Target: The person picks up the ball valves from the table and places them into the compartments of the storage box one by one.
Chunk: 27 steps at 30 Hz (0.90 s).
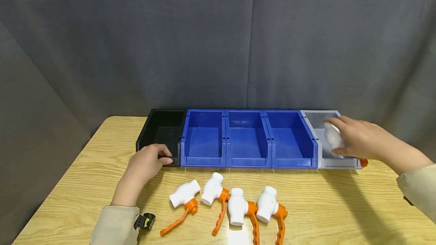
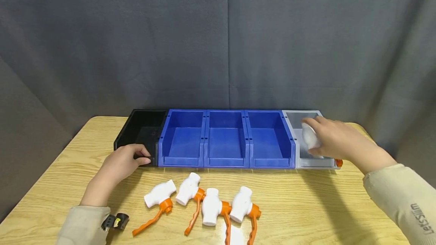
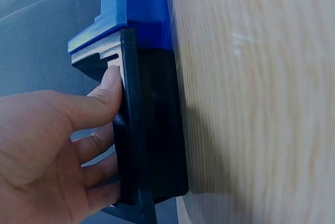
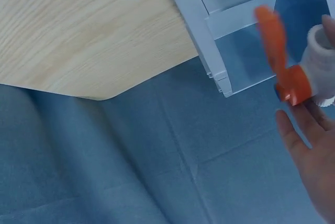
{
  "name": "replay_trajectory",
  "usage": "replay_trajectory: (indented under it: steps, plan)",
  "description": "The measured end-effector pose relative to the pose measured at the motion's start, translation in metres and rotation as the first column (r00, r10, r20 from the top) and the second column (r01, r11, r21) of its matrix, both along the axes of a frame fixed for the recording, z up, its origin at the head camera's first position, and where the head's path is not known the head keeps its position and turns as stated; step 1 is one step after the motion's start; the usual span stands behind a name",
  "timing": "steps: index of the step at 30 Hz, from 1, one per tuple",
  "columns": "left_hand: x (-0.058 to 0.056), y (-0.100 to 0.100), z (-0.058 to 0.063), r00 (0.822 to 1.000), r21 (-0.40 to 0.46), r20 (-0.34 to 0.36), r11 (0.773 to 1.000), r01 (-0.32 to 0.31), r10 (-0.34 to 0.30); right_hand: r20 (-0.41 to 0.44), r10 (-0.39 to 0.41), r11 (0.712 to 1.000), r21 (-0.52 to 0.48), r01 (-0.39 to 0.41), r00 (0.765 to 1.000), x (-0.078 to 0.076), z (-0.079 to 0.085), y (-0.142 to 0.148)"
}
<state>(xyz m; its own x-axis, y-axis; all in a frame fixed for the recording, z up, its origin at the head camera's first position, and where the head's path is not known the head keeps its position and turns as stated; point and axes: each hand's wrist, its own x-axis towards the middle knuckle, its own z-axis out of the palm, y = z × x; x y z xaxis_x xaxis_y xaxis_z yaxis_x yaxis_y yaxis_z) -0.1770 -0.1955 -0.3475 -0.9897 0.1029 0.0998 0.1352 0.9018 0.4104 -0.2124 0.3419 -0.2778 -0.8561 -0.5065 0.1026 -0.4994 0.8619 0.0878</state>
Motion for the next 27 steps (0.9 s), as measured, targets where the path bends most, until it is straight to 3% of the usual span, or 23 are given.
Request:
replay_trajectory:
  steps: [8, 14, 27]
  plan:
    - [0.001, 0.0, 0.003, 1.0, -0.01, 0.015, 1.0, -0.017, 0.018, 0.098, -0.071, 0.997, 0.011, 0.07, 0.993, -0.021, -0.001, -0.007]
    - [0.0, 0.002, 0.003, 1.0, -0.008, 0.022, 1.0, -0.022, 0.022, 0.168, -0.152, 0.987, -0.017, 0.157, 0.974, -0.033, -0.006, -0.009]
    - [-0.001, 0.003, 0.001, 0.999, -0.005, 0.011, 1.0, -0.03, 0.03, 0.199, -0.219, 0.969, -0.068, 0.236, 0.955, -0.049, -0.018, -0.008]
